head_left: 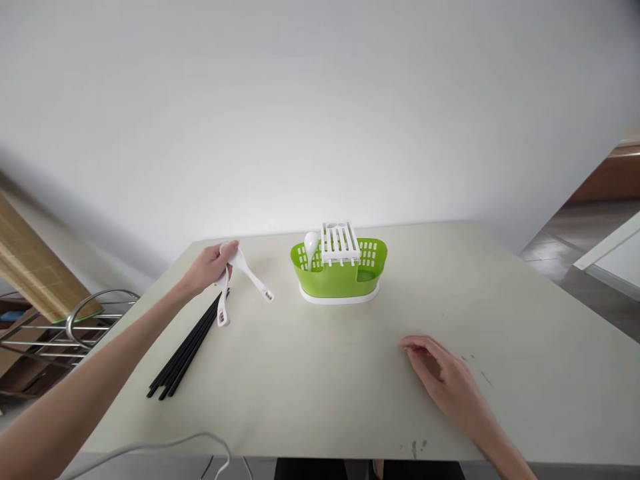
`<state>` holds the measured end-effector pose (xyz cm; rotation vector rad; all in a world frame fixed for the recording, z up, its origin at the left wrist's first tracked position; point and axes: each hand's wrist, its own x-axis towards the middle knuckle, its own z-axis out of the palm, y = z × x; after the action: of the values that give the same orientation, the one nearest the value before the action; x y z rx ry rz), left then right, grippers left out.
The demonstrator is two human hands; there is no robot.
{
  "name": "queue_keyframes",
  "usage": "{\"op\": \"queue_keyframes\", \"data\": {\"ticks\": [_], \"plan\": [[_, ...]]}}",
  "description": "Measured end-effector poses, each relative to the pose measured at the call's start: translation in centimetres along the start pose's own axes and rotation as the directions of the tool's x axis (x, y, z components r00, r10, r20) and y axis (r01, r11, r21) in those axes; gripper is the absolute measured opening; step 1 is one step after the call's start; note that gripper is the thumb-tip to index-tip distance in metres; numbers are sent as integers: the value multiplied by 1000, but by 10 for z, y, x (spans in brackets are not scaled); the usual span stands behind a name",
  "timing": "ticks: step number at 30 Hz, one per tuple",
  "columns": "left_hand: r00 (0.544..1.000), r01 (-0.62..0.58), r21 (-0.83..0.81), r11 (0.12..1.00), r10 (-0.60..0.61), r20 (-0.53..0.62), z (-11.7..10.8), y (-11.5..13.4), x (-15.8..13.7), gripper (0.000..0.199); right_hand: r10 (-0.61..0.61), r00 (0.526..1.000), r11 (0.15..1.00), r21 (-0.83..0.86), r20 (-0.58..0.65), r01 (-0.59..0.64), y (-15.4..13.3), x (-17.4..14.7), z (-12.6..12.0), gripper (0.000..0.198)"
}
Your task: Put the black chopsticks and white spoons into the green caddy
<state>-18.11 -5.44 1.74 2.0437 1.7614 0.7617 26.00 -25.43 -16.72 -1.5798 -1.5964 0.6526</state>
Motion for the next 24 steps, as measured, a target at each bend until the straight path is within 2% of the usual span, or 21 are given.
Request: {"op": "queue_keyframes", "data": {"ticks": [2,4,8,12,19,24], "plan": [[987,45,44,998,-52,154,-2,-25,-11,63,-2,1000,1000,-14,-9,2,2,0,0,29],[965,68,87,994,-88,248,-2,-47,-19,62,-2,1000,1000,-22,-18,1,3,-1,1,30],[949,18,183,983,-75,307,5,-74,-27,61,10,1000,999,-33,-16,-11,4,-2,0,31],[940,-74,207,975,-1,340,17,-80,-30,60,19,1000,999,-36,-3,-19,5,-3,-1,31],[924,-122,179,976,45,381,35,-81,-29,57,40,999,999,-20,19,-40,7,-4,-1,33],[905,-217,248,944,99,414,41,-80,-28,58,55,998,998,-9,25,-55,6,-4,-2,33]]}}
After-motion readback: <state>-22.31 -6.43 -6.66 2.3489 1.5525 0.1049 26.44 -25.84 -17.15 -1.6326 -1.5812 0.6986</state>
